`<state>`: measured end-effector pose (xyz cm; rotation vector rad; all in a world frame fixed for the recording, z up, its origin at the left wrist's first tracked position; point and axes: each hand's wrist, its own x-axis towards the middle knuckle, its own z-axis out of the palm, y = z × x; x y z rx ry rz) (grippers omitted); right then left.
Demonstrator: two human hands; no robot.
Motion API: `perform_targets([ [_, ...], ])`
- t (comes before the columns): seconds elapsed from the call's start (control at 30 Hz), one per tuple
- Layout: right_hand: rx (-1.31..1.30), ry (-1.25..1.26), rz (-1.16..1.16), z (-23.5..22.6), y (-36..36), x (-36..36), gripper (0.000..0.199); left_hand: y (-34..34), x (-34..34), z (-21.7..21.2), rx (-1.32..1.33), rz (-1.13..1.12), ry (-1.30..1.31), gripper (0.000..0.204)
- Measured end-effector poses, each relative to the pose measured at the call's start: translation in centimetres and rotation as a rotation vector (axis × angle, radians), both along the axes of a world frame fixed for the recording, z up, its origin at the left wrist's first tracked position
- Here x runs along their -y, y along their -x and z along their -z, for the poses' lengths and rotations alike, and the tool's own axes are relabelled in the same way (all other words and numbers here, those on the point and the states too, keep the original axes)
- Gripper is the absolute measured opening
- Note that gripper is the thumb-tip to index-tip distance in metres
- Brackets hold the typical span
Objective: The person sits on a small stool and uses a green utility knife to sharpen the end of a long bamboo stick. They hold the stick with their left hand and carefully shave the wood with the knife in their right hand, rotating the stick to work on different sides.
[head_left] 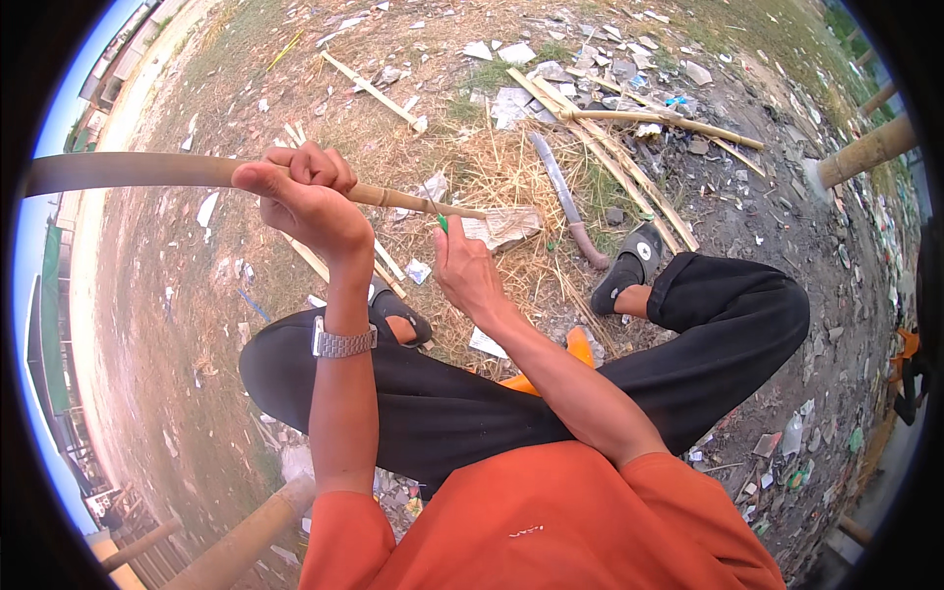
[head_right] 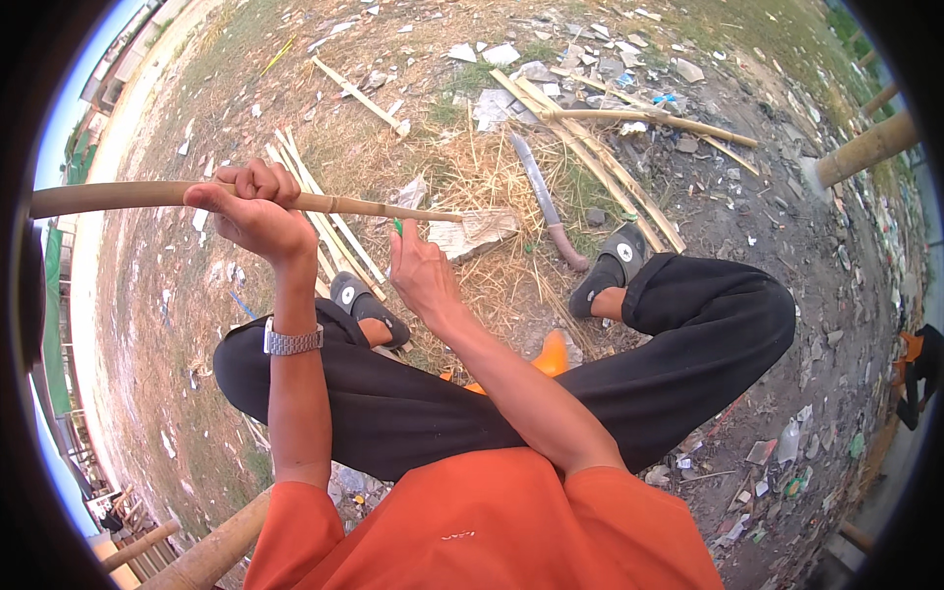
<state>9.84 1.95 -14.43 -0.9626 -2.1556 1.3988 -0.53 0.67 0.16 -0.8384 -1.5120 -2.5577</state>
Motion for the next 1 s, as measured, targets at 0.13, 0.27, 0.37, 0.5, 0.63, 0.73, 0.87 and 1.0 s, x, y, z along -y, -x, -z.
perform_targets([
  [0.13, 0.285, -0.058, 0.115, 8.5, -0.1, -1.3, 0.025, 0.5, 0.2, 0.0, 0.031, 0.004, -0.002, 0.057],
  [0.27, 0.180, -0.060, 0.032, 5.5, 0.0, -1.7, 0.026, 0.5, 0.0, 0.3, 0.010, -0.027, 0.027, 0.057],
  [0.37, 0.273, -0.024, 0.072, 9.2, -0.5, -1.9, 0.026, 0.2, -0.6, 0.0, 0.007, -0.005, 0.025, 0.058],
  [0.5, 0.284, 0.014, 0.091, 11.6, -0.3, -3.2, 0.027, 0.7, -0.6, 0.1, 0.009, -0.022, 0.024, 0.059],
  [0.63, 0.270, 0.033, 0.121, 12.3, 0.2, -3.3, 0.026, 0.2, -0.8, 0.0, -0.016, 0.019, 0.063, 0.059],
  [0.73, 0.341, -0.002, 0.137, 13.3, 0.2, -3.6, 0.026, 0.8, -0.8, 0.2, 0.023, 0.002, 0.019, 0.060],
  [0.87, 0.305, -0.020, 0.099, 14.1, 0.6, -4.1, 0.029, 0.8, -0.9, -0.1, 0.021, -0.014, 0.034, 0.060],
  [1.0, 0.451, 0.004, 0.139, 19.8, 0.3, -5.2, 0.030, 1.6, -1.0, 0.1, 0.044, -0.025, 0.062, 0.062],
])
